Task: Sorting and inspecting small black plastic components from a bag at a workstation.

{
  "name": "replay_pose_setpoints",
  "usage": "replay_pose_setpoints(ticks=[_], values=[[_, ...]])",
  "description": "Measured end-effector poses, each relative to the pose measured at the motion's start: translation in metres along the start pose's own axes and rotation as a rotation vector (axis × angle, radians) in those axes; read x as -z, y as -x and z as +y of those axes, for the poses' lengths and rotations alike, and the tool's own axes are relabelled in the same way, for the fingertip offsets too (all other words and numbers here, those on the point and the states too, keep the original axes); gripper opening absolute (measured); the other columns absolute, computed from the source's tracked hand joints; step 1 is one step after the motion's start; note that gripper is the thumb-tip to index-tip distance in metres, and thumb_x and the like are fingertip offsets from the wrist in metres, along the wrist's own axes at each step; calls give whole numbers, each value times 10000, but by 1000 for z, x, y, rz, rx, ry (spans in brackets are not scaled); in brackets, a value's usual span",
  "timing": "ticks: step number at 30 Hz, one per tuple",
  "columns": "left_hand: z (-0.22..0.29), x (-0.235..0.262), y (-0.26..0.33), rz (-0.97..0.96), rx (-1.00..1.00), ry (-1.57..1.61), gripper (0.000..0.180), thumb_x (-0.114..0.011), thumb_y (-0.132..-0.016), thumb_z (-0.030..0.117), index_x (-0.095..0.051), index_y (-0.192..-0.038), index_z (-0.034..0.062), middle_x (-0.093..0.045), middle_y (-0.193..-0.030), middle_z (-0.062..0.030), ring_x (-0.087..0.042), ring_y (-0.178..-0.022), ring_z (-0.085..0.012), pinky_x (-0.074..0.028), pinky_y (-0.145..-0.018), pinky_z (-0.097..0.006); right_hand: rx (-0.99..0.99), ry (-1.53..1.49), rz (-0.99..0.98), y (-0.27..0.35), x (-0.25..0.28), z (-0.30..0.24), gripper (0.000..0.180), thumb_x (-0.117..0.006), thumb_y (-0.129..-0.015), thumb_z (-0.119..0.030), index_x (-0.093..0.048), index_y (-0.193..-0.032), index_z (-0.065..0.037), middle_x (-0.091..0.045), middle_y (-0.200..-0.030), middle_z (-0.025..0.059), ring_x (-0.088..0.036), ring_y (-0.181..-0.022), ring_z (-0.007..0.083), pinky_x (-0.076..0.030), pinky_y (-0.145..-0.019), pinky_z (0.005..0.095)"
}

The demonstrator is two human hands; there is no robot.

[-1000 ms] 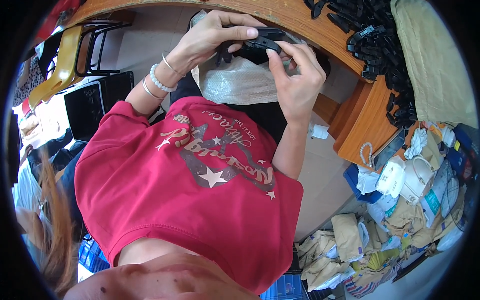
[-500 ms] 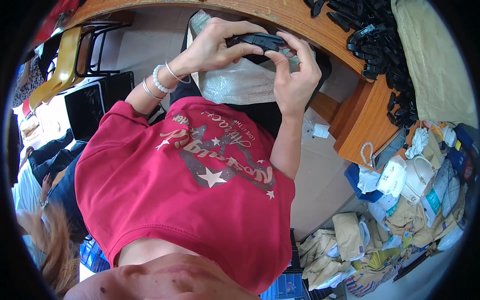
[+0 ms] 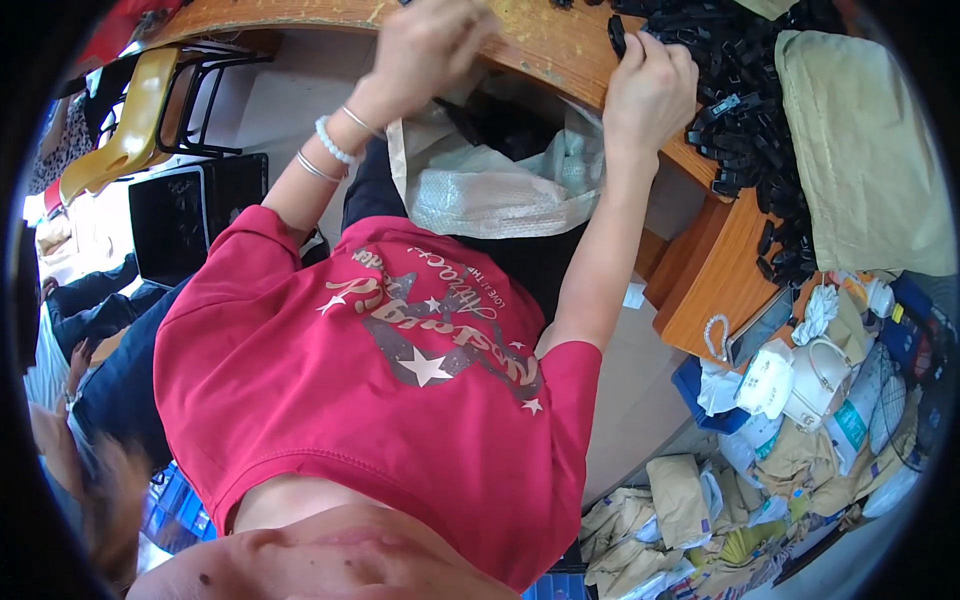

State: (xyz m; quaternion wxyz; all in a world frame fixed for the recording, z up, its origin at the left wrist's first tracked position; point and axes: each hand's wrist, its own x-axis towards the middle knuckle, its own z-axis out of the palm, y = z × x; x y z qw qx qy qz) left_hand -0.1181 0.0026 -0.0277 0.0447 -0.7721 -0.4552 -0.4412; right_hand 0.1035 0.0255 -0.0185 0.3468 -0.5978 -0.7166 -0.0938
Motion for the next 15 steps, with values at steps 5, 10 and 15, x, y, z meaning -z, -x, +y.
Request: replay_pose_setpoints(ticks=[5, 10, 15], values=[[-23, 18, -30, -260, 279, -312, 277, -668, -801, 287, -554, -847, 38, -579, -816, -182, -602, -728, -340, -470, -590, -413, 111, 267, -164, -17, -24, -2, 224, -717, -767, -238, -726, -883, -47, -647, -840, 148, -613, -808, 308, -480, -707, 413], [-65, 9, -19, -23, 327, -192, 216, -631, -822, 183, -618, -957, 15, -606, -822, -194, -602, -727, -378, -488, -644, -426, -119, -251, -68, -7, -14, -18, 138, -706, -791, -155, -713, -884, -53, -653, -799, 97, -609, -657, 187, -472, -591, 315], [-72, 25, -34, -372, 647, 92, 211, -640, -826, 171, -662, -781, -33, -647, -731, -199, -636, -705, -334, -504, -645, -368, -494, -1075, -239, 13, 12, -46, 251, -612, -904, -127, -564, -1093, 32, -626, -735, 72, -558, -559, 67, -421, -491, 174]])
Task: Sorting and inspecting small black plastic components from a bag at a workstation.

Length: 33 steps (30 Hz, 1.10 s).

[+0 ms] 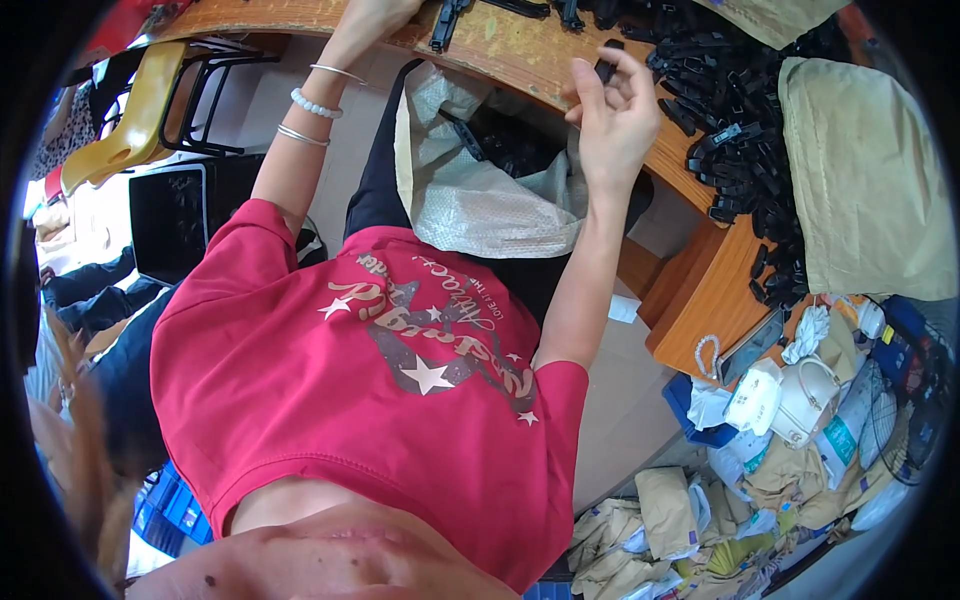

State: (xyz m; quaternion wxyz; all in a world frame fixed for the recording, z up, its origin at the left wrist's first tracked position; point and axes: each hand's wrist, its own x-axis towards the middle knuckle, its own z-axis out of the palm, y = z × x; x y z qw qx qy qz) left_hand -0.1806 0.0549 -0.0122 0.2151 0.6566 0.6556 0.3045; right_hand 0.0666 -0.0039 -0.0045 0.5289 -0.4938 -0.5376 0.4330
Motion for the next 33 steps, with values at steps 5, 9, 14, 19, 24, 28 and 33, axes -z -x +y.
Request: replay_pose_setpoints(ticks=[5, 9, 14, 19, 24, 28, 33], values=[[-12, 1, 19, 198, 54, 574, 194, -566, -917, 174, -605, -856, -6, -652, -728, -86, -614, -596, -137, -476, -533, -248, 36, -141, 20, 22, -5, 0, 215, -573, -911, -52, -536, -1101, 42, -637, -821, 110, -598, -627, 93, -430, -508, 181], [57, 6, 51, -528, 193, 855, 194, -552, -943, 206, -613, -924, 22, -634, -640, -26, -578, -510, -73, -431, -442, -192, -45, -24, -192, 35, 6, -15, 196, -637, -841, 14, -610, -1026, 72, -650, -877, 124, -642, -690, 112, -459, -545, 180], [80, -2, 65, -519, 144, 629, 237, -619, -904, 221, -713, -917, 4, -611, -599, -15, -519, -495, -48, -400, -446, -212, 94, -12, -90, 45, -2, -16, 170, -650, -822, 41, -646, -987, 80, -672, -827, 115, -664, -696, 131, -515, -590, 198], [71, -13, 72, -358, -89, 557, 258, -619, -894, 286, -703, -974, 55, -635, -635, -36, -598, -531, -111, -469, -475, -244, 101, -130, -15, 57, -2, -14, 172, -639, -829, 54, -630, -994, 101, -676, -846, 147, -677, -722, 164, -555, -669, 235], [76, -23, 88, -303, -441, 540, 347, -687, -812, 126, -614, -1122, -13, -674, -794, -157, -678, -683, -219, -529, -627, -302, 179, -98, 137, 64, -6, -4, 172, -665, -811, 48, -635, -975, 89, -665, -894, 138, -658, -748, 143, -549, -682, 226], [75, -18, 91, -396, -375, 503, 320, -675, -816, 118, -618, -1100, -17, -674, -842, -171, -680, -727, -253, -525, -658, -318, 190, -274, 87, 61, -6, -11, 419, -733, -761, 8, -567, -1141, 66, -574, -1054, 97, -585, -867, 129, -496, -740, 237], [67, -30, 89, -238, -607, 429, 356, -684, -785, 76, -616, -1119, -24, -688, -872, -143, -681, -696, -205, -535, -645, -295, 135, -72, 24, 59, 6, -6, 306, -740, -776, -42, -639, -1055, 34, -583, -910, 43, -571, -816, 96, -458, -732, 206]])
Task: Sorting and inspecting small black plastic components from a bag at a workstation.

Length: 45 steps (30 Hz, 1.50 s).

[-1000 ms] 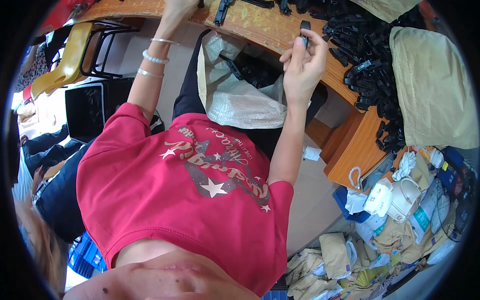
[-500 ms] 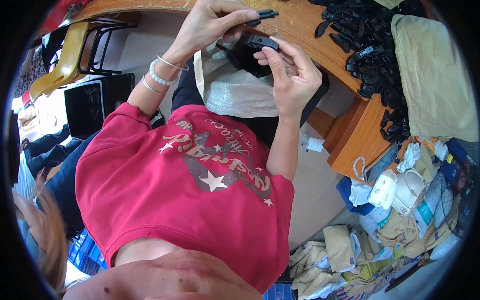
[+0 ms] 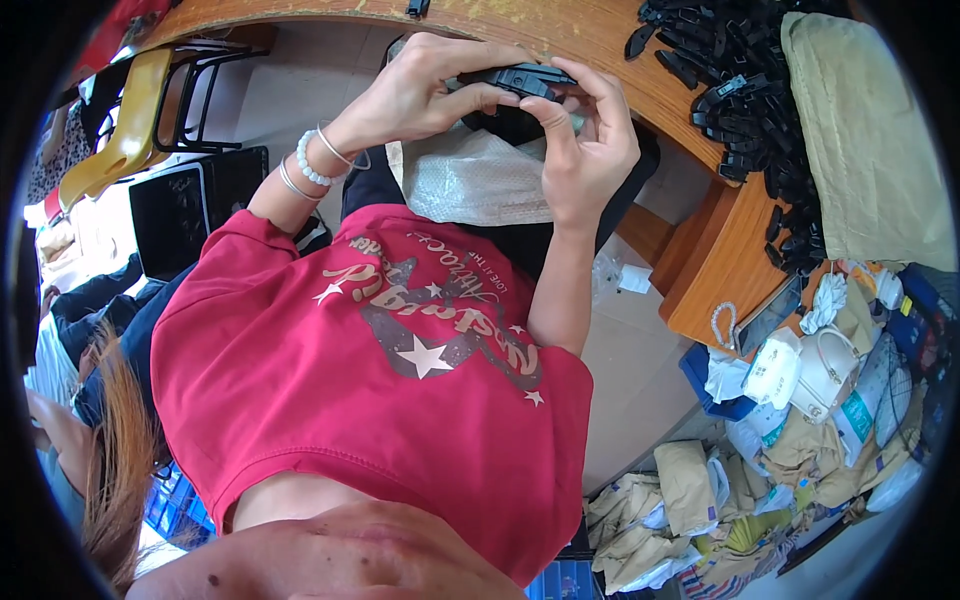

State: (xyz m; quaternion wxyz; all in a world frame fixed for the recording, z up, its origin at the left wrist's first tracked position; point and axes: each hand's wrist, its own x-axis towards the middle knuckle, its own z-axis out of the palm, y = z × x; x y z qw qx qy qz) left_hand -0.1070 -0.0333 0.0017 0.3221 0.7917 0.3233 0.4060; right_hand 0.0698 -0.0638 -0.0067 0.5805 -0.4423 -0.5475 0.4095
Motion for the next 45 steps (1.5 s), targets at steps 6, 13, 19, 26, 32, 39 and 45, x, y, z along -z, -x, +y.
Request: replay_pose_setpoints(ticks=[6, 13, 19, 26, 32, 39, 45], values=[[-1, 1, 9, -132, 428, 267, 465, -739, -790, 313, -629, -1180, 84, -610, -657, -33, -544, -588, -51, -470, -559, -231, 6, 266, 113, -30, 17, 21, 100, -634, -855, -58, -696, -916, -8, -650, -790, 61, -599, -726, 130, -468, -665, 242], [-67, 29, -12, 313, 211, -587, 286, -708, -811, 282, -656, -936, 30, -630, -702, -126, -606, -608, -232, -476, -553, -319, 360, 1267, -22, -79, 49, 53, 202, -677, -785, -96, -711, -979, -139, -544, -971, 61, -517, -899, 266, -447, -740, 385], [-97, 61, -39, 385, 411, -508, 181, -663, -816, 180, -608, -865, 14, -606, -762, -174, -595, -746, -354, -480, -653, -403, 614, 1061, -9, -78, 32, 56, 184, -683, -786, -94, -655, -966, -64, -605, -948, 70, -541, -940, 271, -400, -797, 387], [-92, 72, -34, 159, 43, -597, 163, -605, -793, 9, -654, -948, 3, -569, -869, -172, -589, -798, -335, -482, -679, -370, 235, 644, 120, -49, 21, 52, 162, -702, -809, -75, -660, -951, -11, -600, -797, 52, -572, -662, 132, -422, -543, 247], [-59, 57, -34, 354, -108, -336, 112, -643, -805, 16, -598, -903, -12, -596, -874, -115, -591, -759, -216, -483, -669, -324, 58, 142, 112, -37, 8, 28, 161, -687, -818, -5, -682, -976, 26, -643, -859, 46, -587, -748, 86, -480, -683, 206], [-6, 36, -27, -125, 711, 431, 257, -618, -904, 161, -645, -1102, -1, -639, -809, -18, -556, -665, -49, -460, -569, -194, 115, 85, -24, -25, -5, 2, 167, -695, -801, 11, -692, -968, 25, -659, -863, 61, -602, -760, 99, -483, -699, 207], [-6, 6, -12, 104, 65, -47, 376, -717, -783, 144, -623, -1122, 12, -662, -830, -181, -641, -643, -268, -503, -609, -312, 119, 120, 85, -14, -7, 6, 207, -716, -779, 0, -694, -985, -1, -657, -897, 71, -604, -782, 105, -480, -680, 210]])
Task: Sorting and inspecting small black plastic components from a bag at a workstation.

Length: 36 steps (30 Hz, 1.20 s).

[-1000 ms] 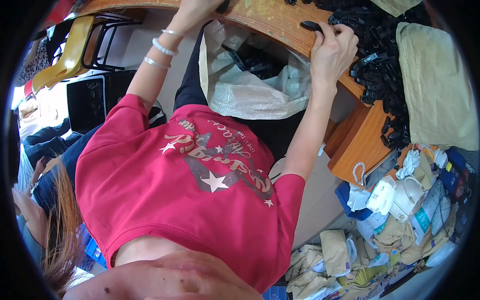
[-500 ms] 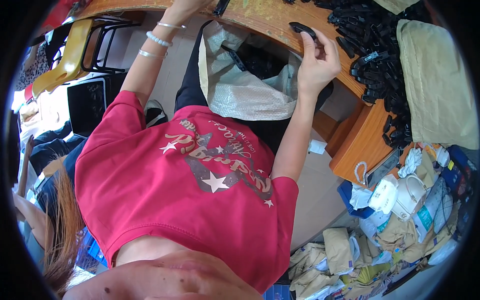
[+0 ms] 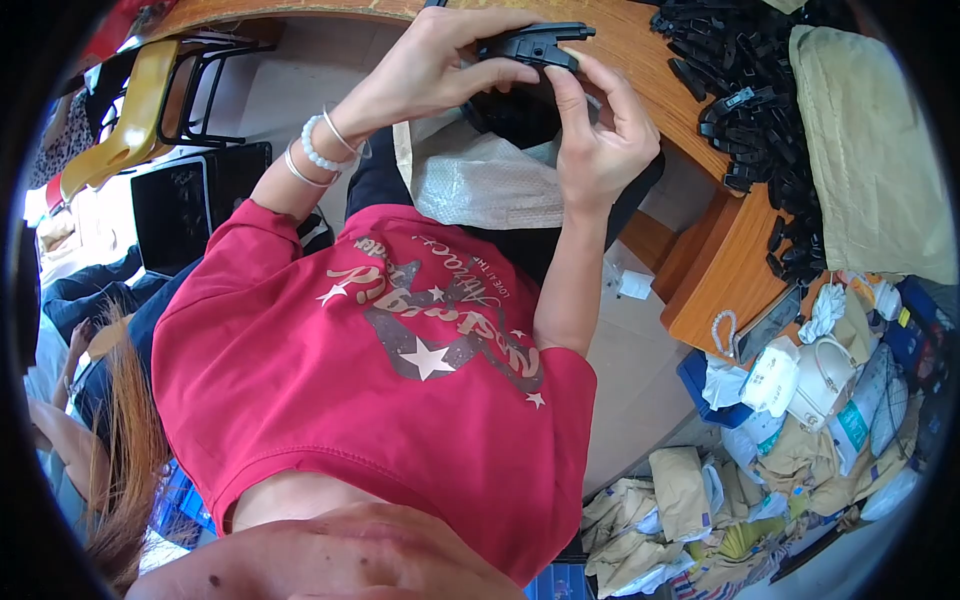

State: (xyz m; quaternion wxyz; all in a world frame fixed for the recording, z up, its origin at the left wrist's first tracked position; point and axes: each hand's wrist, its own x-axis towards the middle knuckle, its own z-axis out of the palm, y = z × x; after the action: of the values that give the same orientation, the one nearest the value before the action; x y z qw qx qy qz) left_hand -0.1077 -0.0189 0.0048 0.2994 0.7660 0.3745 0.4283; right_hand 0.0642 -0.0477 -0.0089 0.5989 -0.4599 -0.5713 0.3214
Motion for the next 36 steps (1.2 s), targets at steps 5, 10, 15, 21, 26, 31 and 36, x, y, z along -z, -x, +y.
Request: replay_pose_setpoints(ticks=[5, 10, 15, 21, 26, 31, 36], values=[[-8, -4, 4, 34, -82, 10, 342, -712, -781, 144, -643, -1092, 21, -657, -819, -176, -634, -631, -273, -497, -595, -310, -78, -158, -87, -5, 1, -12, 310, -712, -771, 10, -656, -1074, -23, -623, -1007, 69, -569, -831, 100, -460, -736, 211], [0, -6, 5, 33, -133, -91, 330, -718, -787, 194, -657, -1068, 33, -659, -813, -167, -632, -612, -260, -493, -581, -310, -45, -13, -60, -2, 10, 0, 303, -709, -752, 31, -664, -1049, -9, -629, -924, 44, -547, -781, 84, -441, -740, 199], [-7, -9, 18, -114, -3, 43, 444, -741, -766, 321, -637, -1081, 26, -656, -802, -157, -651, -702, -276, -507, -627, -323, -204, -62, -220, -14, 31, 10, 206, -717, -752, 8, -697, -957, 3, -626, -796, 19, -551, -744, 87, -441, -649, 219], [-43, 20, 8, 235, 86, -571, 322, -712, -799, 269, -644, -956, -4, -643, -792, -110, -623, -713, -234, -489, -651, -321, 135, 1349, 62, -55, 69, 49, 184, -697, -798, -178, -716, -948, -73, -653, -935, 93, -552, -904, 282, -436, -797, 405], [-72, 26, 8, 290, 254, -582, 244, -699, -782, 194, -575, -878, 8, -603, -763, -153, -605, -717, -292, -479, -637, -360, 173, 1242, -27, -49, 57, 55, 222, -706, -779, -188, -698, -963, -64, -616, -960, 98, -527, -929, 306, -407, -820, 432], [-37, 5, 8, 177, 546, 495, 180, -639, -878, 171, -552, -936, 24, -632, -751, -78, -583, -566, -133, -462, -495, -252, -174, 206, -65, -29, 32, 23, 138, -660, -843, -88, -682, -962, -23, -626, -972, 67, -603, -813, 148, -473, -690, 259], [-39, -19, 11, 36, 363, 736, 226, -577, -926, 235, -567, -979, 16, -628, -851, -129, -622, -687, -202, -508, -540, -287, -174, -58, -359, -14, 19, -2, 218, -604, -859, 14, -656, -1070, 25, -631, -939, 75, -596, -715, 90, -455, -626, 186]])
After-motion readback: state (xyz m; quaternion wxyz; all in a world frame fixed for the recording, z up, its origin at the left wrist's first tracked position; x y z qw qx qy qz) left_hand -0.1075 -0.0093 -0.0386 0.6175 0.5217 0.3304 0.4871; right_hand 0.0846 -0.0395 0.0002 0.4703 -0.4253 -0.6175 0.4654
